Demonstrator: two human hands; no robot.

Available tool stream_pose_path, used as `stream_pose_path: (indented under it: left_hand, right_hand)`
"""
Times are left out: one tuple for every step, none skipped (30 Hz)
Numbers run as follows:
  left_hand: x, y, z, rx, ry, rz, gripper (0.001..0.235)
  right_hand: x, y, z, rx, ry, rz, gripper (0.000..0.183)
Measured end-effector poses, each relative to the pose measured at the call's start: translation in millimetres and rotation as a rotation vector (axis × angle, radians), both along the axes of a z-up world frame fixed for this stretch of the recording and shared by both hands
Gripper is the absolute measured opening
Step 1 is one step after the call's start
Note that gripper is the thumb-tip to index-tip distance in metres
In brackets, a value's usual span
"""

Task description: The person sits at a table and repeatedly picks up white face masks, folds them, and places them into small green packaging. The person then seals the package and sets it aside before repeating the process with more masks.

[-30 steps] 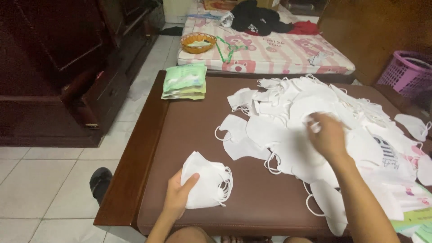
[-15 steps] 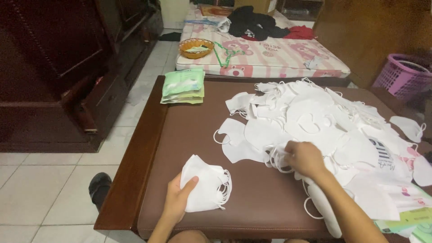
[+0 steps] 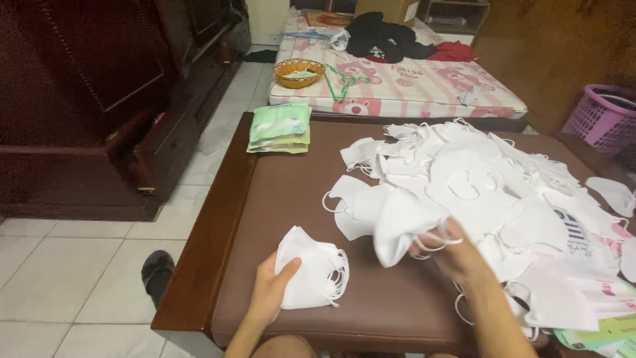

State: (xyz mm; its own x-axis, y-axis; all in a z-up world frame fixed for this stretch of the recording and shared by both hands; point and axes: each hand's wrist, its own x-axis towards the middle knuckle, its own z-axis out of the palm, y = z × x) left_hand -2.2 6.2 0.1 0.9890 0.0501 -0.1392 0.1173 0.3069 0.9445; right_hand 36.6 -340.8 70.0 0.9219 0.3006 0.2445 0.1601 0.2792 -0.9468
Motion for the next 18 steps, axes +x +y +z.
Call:
stream_pose_path:
  left_hand:
    - [1,-1,-2,0.009,-0.007,0.004,0.035]
    - [1,1,-4,0.018,-0.011,0.015,0.035]
    - [1,1,-5,0.022,-0.007,0.028,0.035]
    - [2,2,-6,0.063,-0.029,0.02,0.04]
    - [3,3,-8,0.104,-0.051,0.012,0.044]
    - [4,3,-11,0.107,-0.045,0.03,0.044]
    - [5,4,-15,0.115,-0.086,0.027,0.042]
    - [7,4,-19,0.121,-0.127,0.022,0.04]
    - [4,3,-12,0.124,-0.121,0.037,0.04]
    - [1,2,-5,0.09,-0.156,0.01,0.045]
    - [-2,0,3,0.056,-0.191,-0.017,0.051]
    - [-3,1,7,0.058,-0.19,-0.008,0.051]
    - [-5,2,11,0.077,-0.157,-0.018,0.048]
    - [-5,1,14,0.094,-0.126,-0.031,0.044]
    - [-4,3,11,0.095,-0.125,-0.026,0.044]
    - [-4,3,8,0.116,-0.107,-0.033,0.042]
    - [-3,3,5,0.137,-0.089,-0.039,0.041]
    - [-4,3,7,0.138,-0.09,-0.039,0.041]
  right_hand:
    - [5,7,-18,-0.071,0.086,-0.021,0.023]
    - [10,17,-37,-0.142,0.174,-0.034,0.051]
    - [2,36,-28,-0.139,0.177,-0.021,0.051]
    - [-5,55,-20,-0.081,0.178,0.133,0.058]
    - [-12,74,-12,-0.022,0.178,0.286,0.066]
    - [-15,84,-11,-0.02,0.182,0.304,0.066]
    - [-19,94,-10,-0.103,0.273,0.227,0.053]
    - [-23,102,-9,-0.19,0.363,0.147,0.047]
    - [-23,106,-15,-0.191,0.366,0.163,0.047]
    - [-23,110,-19,-0.136,0.343,0.241,0.063]
    - [-23,113,-23,-0.081,0.321,0.319,0.081]
    - [-19,110,-39,-0.08,0.322,0.327,0.081]
    - [-15,107,-55,-0.009,0.389,0.255,0.062]
    - [-11,102,-71,0.061,0.456,0.178,0.045]
    - [-11,106,-70,0.06,0.456,0.184,0.045]
    - [-12,108,-69,0.1,0.453,0.13,0.031]
    - [-13,111,-68,0.139,0.45,0.075,0.023]
    - [-12,113,-76,0.139,0.449,0.076,0.023]
